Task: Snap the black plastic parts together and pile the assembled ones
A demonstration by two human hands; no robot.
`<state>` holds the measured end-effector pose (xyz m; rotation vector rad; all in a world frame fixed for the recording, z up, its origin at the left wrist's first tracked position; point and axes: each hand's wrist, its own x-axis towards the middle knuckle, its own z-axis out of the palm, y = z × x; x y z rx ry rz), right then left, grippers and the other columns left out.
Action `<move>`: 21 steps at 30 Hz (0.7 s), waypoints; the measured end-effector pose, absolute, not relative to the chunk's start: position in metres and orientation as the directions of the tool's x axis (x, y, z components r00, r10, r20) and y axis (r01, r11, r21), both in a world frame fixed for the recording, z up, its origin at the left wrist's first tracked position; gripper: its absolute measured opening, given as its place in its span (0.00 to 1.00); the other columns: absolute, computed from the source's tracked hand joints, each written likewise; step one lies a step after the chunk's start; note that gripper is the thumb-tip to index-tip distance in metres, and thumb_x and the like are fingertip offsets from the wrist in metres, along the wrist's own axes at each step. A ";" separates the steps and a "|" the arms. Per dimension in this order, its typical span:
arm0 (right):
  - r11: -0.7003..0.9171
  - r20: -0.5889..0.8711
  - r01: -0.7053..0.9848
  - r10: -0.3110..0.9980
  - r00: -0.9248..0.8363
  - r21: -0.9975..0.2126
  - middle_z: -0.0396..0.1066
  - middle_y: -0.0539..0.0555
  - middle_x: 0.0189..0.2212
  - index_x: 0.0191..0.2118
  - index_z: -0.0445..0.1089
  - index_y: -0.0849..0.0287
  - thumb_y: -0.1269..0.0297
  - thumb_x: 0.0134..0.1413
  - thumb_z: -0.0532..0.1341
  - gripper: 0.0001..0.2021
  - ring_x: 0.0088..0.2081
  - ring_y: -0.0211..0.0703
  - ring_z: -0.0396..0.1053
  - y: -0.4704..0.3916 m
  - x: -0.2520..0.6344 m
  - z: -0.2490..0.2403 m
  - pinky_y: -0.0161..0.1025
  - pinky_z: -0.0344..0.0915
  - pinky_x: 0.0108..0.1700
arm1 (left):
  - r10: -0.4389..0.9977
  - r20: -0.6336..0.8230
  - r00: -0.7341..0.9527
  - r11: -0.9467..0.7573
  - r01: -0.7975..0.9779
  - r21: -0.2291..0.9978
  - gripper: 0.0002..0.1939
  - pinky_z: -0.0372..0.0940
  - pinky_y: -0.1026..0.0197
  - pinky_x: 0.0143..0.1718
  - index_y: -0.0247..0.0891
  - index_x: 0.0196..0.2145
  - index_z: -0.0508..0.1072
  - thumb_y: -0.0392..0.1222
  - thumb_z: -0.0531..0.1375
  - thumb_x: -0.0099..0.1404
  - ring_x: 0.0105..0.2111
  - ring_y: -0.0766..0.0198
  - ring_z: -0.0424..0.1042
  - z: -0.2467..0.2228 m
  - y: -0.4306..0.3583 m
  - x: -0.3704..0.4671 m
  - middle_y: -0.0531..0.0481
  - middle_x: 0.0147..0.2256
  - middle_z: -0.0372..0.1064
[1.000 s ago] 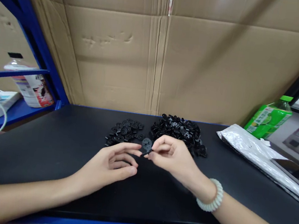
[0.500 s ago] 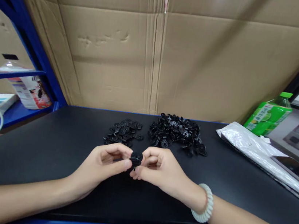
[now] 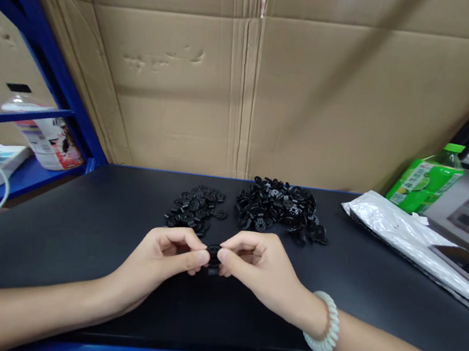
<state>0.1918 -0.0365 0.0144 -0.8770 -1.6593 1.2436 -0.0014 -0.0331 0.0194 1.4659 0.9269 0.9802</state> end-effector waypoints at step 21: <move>0.246 0.187 0.142 0.923 -0.337 -0.959 0.74 0.53 0.31 0.39 0.74 0.59 0.58 0.59 0.59 0.11 0.32 0.38 0.70 -0.024 0.201 0.009 0.37 0.68 0.38 | 0.859 0.508 0.064 -0.447 0.576 0.684 0.12 0.65 0.63 0.31 0.34 0.31 0.78 0.46 0.61 0.60 0.29 0.60 0.73 0.032 0.038 -0.048 0.46 0.29 0.76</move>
